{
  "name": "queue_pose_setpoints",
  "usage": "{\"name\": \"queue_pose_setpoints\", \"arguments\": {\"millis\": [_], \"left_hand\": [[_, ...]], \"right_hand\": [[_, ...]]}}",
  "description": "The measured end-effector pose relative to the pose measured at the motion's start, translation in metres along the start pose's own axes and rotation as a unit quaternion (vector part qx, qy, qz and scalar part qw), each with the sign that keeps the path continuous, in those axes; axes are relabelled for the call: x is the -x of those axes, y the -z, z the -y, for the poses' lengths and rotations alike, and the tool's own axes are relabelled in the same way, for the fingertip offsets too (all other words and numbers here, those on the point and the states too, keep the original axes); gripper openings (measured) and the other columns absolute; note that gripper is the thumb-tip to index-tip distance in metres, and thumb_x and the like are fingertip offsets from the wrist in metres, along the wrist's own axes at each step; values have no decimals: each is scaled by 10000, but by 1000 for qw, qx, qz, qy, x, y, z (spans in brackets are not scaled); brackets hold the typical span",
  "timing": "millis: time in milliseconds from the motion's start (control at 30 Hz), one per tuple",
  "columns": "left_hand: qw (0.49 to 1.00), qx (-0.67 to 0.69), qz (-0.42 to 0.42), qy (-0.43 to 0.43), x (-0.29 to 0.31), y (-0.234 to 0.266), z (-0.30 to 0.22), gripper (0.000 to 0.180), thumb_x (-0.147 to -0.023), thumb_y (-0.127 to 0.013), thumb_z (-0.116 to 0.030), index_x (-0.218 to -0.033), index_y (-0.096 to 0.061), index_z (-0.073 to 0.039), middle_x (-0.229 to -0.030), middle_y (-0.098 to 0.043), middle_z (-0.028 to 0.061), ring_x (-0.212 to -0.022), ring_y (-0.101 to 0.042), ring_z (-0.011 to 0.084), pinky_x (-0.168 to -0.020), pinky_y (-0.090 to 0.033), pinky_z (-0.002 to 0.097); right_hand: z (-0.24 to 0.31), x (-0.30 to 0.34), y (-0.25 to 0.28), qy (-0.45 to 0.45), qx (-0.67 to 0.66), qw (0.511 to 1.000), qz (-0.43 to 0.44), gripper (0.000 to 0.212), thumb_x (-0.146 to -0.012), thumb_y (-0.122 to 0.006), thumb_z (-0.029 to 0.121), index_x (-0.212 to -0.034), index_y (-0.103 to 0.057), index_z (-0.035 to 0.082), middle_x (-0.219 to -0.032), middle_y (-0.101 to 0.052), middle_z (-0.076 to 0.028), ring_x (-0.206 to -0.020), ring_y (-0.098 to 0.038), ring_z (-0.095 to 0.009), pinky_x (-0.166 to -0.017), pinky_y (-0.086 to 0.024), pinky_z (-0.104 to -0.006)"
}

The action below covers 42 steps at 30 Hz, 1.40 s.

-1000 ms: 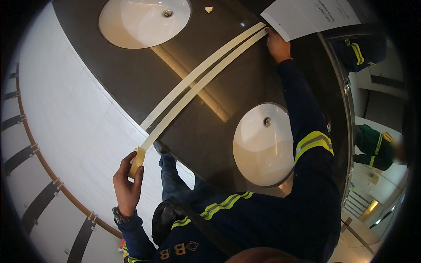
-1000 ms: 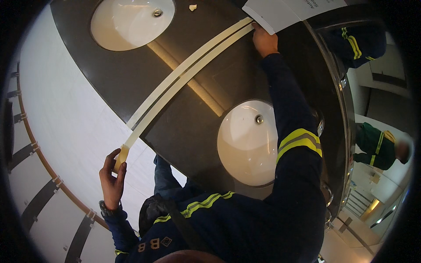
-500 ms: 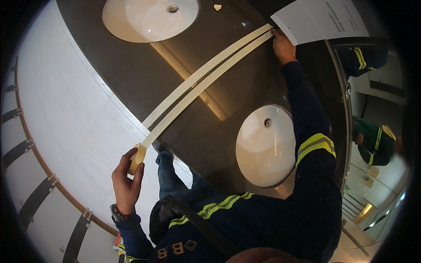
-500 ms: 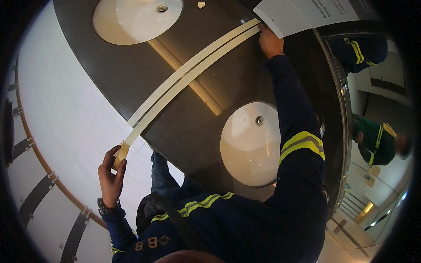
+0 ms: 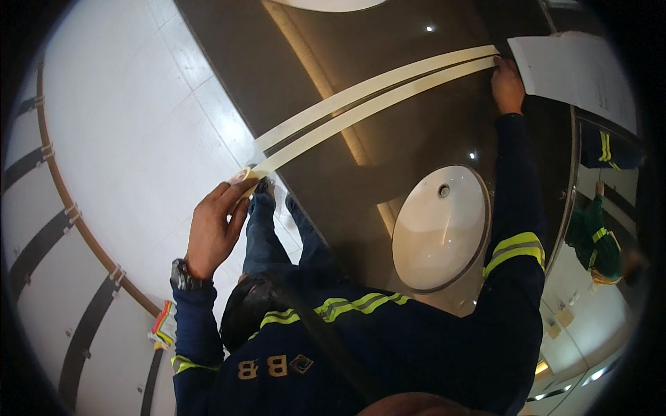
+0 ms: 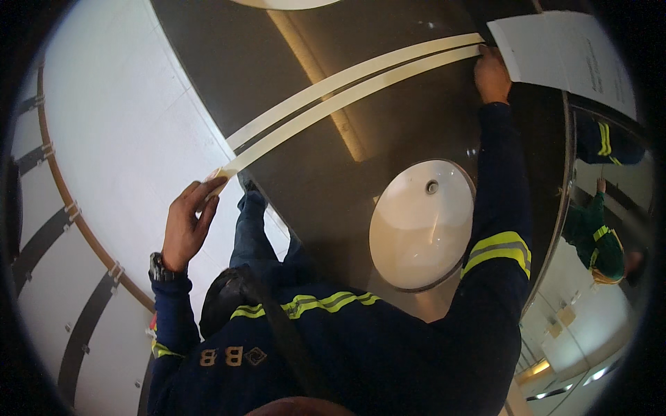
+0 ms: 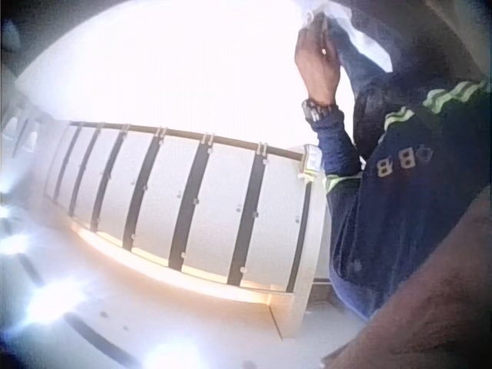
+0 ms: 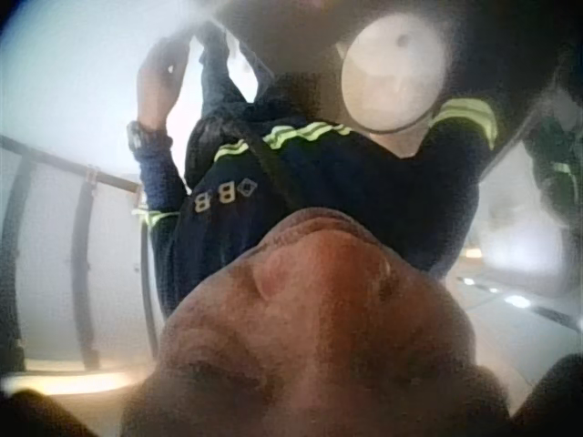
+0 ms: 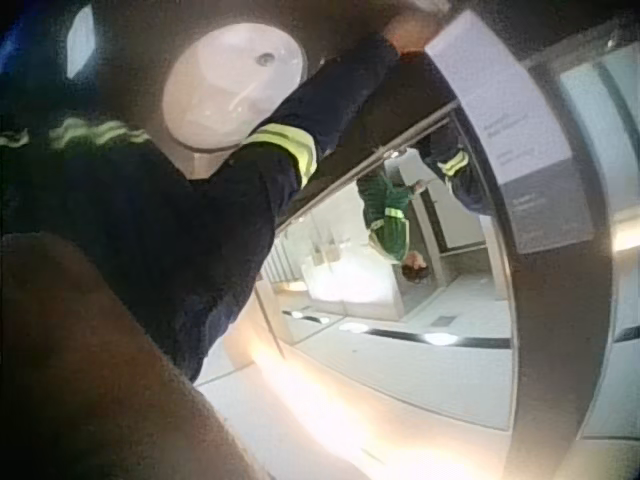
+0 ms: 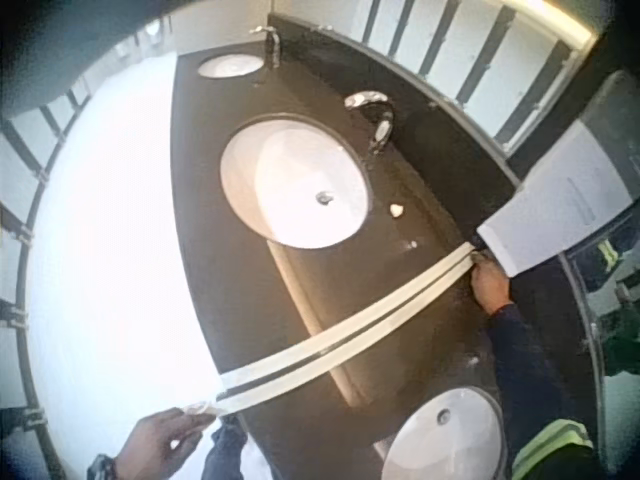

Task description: The person applies strips of masking tape along the edge of a bathroom countertop, smoothing each strip with their hands. They repeatedly measure, cut, and place tape segments along the curved counter edge.

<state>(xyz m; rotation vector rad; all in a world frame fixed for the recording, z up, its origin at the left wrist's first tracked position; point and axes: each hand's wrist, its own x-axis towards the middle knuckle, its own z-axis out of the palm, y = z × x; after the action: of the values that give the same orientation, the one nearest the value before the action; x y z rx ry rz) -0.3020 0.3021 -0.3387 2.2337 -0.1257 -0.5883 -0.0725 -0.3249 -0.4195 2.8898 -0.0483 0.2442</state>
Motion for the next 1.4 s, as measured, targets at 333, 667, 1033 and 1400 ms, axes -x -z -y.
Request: {"name": "queue_pose_setpoints", "arguments": {"millis": [333,667,1033,1400], "left_hand": [[1000,3,-28,2,1,-1,3,337,-961,-619,-63,-1290,-691,-66,-1038,-708,174,-793,-694,331,-757,-563,405],[999,-35,-20,12,1,-1,10,309,-1000,-612,-53,-1289,-719,-65,-1111,-736,170,-828,-738,284,-762,-609,352],[999,-16,-50,-2,1,-5,7,326,-959,-614,-94,-1270,-710,-65,-961,-697,163,-689,-644,299,-680,-527,385],[998,-20,-59,-12,1,-2,2,271,-967,-620,-83,-1216,-717,-42,-961,-705,169,-724,-666,338,-704,-530,388]], "right_hand": [[-2,-7,16,-4,28,1000,-4,373,-992,-557,139,-1341,-684,103,-1384,-647,-141,-1218,-647,-360,-1055,-511,-445],[0,-10,12,-2,29,1000,4,357,-1036,-524,173,-1352,-676,107,-1349,-660,-113,-1238,-636,-342,-1066,-501,-439],[-4,-9,12,14,39,999,1,378,-1002,-563,154,-1358,-671,85,-1363,-655,-153,-1245,-630,-348,-1069,-500,-434],[8,-10,19,-11,-23,1000,-13,359,-1030,-540,260,-1265,-720,57,-1231,-709,-173,-1169,-653,-384,-1041,-500,-466]]}}
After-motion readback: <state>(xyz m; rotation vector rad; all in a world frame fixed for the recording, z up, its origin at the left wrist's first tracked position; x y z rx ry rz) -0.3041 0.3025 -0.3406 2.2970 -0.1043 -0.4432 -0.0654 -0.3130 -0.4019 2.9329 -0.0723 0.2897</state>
